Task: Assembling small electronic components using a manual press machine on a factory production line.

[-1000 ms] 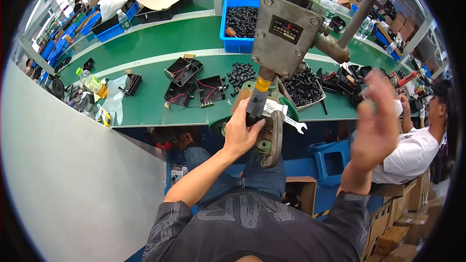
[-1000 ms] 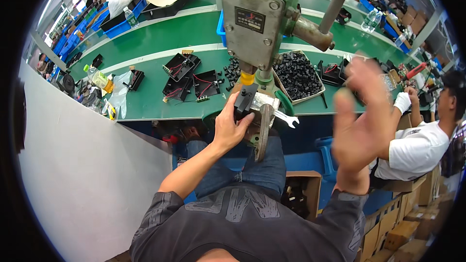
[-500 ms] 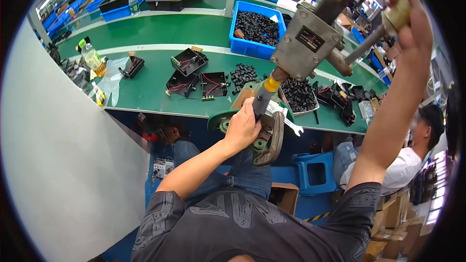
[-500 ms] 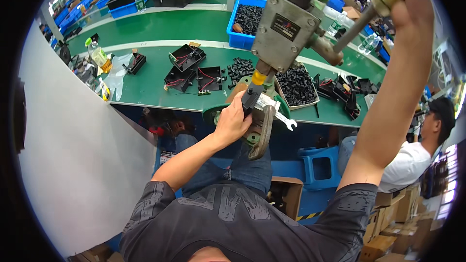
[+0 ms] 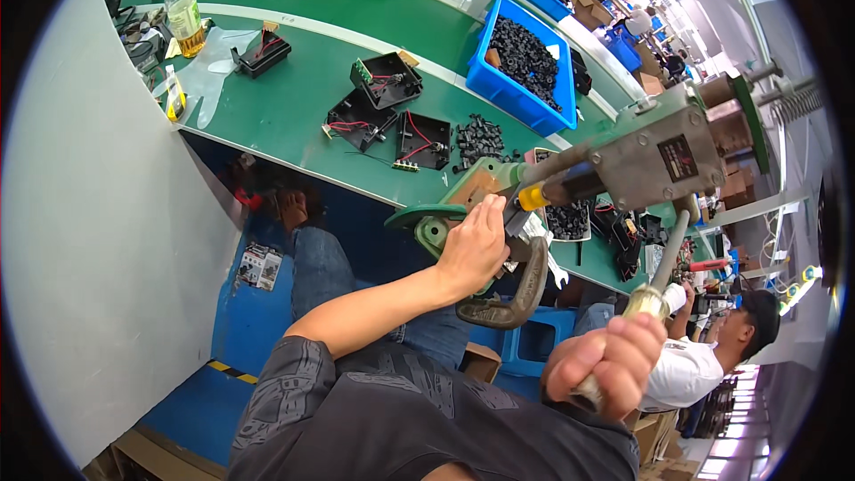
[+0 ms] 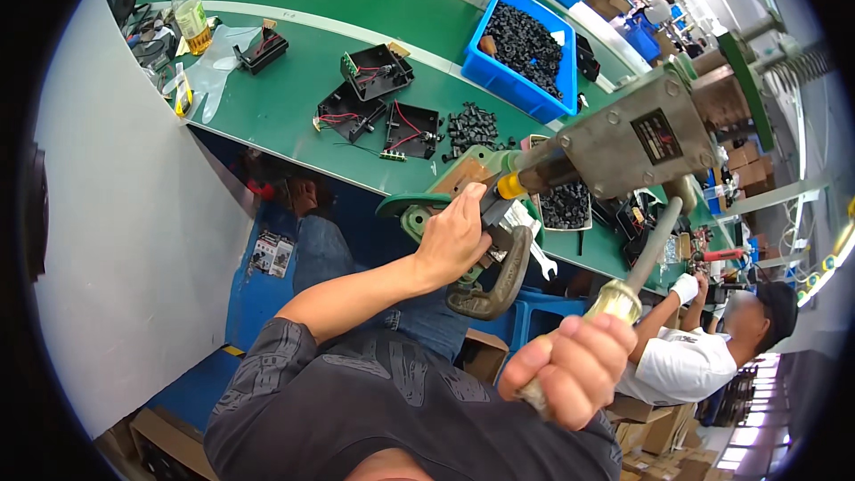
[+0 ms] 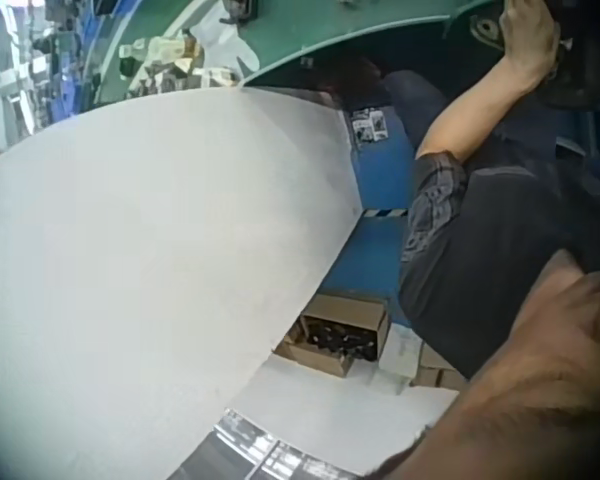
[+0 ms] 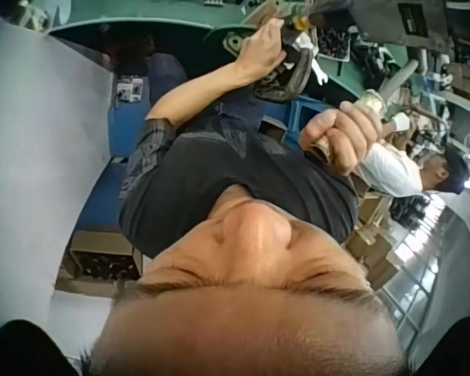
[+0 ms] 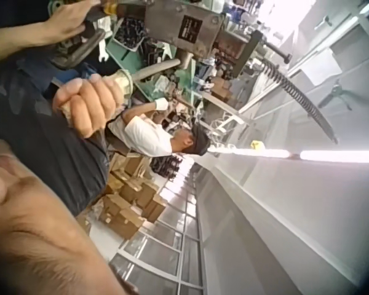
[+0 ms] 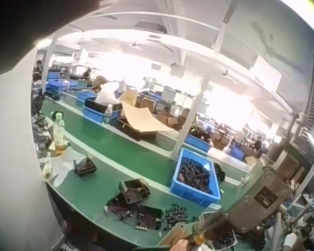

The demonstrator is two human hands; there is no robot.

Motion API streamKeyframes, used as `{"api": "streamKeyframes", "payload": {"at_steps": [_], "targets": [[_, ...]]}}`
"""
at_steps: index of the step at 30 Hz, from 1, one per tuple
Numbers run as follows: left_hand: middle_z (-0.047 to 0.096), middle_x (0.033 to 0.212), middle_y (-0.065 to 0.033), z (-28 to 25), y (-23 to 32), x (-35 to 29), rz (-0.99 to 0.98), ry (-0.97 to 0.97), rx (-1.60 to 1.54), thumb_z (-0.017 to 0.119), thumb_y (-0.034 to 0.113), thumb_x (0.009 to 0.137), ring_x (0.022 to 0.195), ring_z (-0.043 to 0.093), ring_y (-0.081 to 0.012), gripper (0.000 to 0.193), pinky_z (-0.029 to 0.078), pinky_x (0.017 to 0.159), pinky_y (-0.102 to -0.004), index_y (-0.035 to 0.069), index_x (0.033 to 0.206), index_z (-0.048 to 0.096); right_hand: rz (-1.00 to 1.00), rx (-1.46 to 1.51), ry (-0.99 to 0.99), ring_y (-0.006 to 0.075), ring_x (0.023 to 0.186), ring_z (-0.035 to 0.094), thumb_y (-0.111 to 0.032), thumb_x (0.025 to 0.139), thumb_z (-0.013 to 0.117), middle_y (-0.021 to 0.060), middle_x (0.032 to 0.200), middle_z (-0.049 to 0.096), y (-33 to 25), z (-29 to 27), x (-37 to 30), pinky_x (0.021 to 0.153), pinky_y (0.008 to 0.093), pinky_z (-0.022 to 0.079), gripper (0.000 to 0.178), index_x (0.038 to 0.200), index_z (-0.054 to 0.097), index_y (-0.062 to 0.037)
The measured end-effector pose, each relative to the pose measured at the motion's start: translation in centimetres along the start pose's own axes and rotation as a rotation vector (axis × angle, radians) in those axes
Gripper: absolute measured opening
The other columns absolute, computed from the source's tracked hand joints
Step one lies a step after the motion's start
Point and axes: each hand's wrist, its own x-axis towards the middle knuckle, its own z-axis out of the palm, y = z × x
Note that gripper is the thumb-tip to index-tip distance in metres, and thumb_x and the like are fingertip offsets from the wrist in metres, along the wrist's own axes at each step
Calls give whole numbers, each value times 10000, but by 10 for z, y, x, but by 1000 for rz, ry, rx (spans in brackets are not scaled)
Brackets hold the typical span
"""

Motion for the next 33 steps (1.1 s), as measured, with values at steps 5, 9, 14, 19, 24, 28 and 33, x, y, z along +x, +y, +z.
{"api": "streamKeyframes", "payload": {"at_steps": [5,9,14,19,24,28,33], "targets": [[511,1367,-323,2,7,3,56,1,-29,702,66,783,1240,557,-462,701,522,990,-447,-128,1370,372,-66,-105,10,186,789,607,-29,719,670,-20,773,588,-6,11,-37,834,388,435,244,840,499,-155],[510,1367,-317,-7,-1,4,29,-32,-37,697,60,784,1248,548,-457,691,502,1016,-452,-125,1370,381,5,-38,68,181,800,597,-85,801,711,-19,851,603,-5,8,-14,815,386,433,285,964,490,-162],[507,1366,-303,-5,12,12,54,-106,-129,674,44,778,1258,529,-462,667,472,1045,-466,-111,1365,397,319,294,398,260,893,639,-178,918,619,125,1034,636,94,-77,82,769,429,515,371,1240,518,-23],[531,1261,-270,-3,9,25,0,-49,-192,634,1,776,1180,534,-454,616,418,1060,-456,-62,1362,454,798,640,340,167,880,667,-309,1041,542,101,1057,696,236,-95,133,776,319,540,392,1266,586,9],[563,1237,-166,-10,-11,32,-193,167,-379,616,-53,828,1113,593,-250,597,498,966,-352,-42,1401,447,1003,-402,318,337,803,711,-361,995,582,151,849,736,306,-43,-43,780,455,551,361,902,692,-30],[577,1270,-125,-38,-7,35,-284,323,-563,511,-123,873,1104,596,-178,632,497,946,-295,-29,1481,365,1116,-211,-689,397,1040,683,-316,829,730,222,1075,722,351,43,-202,934,479,532,363,1050,727,-28],[615,1221,-120,-62,8,48,-451,230,-1017,461,-138,714,1068,614,-195,683,497,939,-285,-58,1390,511,1084,-238,-710,355,968,685,-238,831,750,207,1016,713,439,101,-285,865,467,528,326,1082,702,-36]]}}
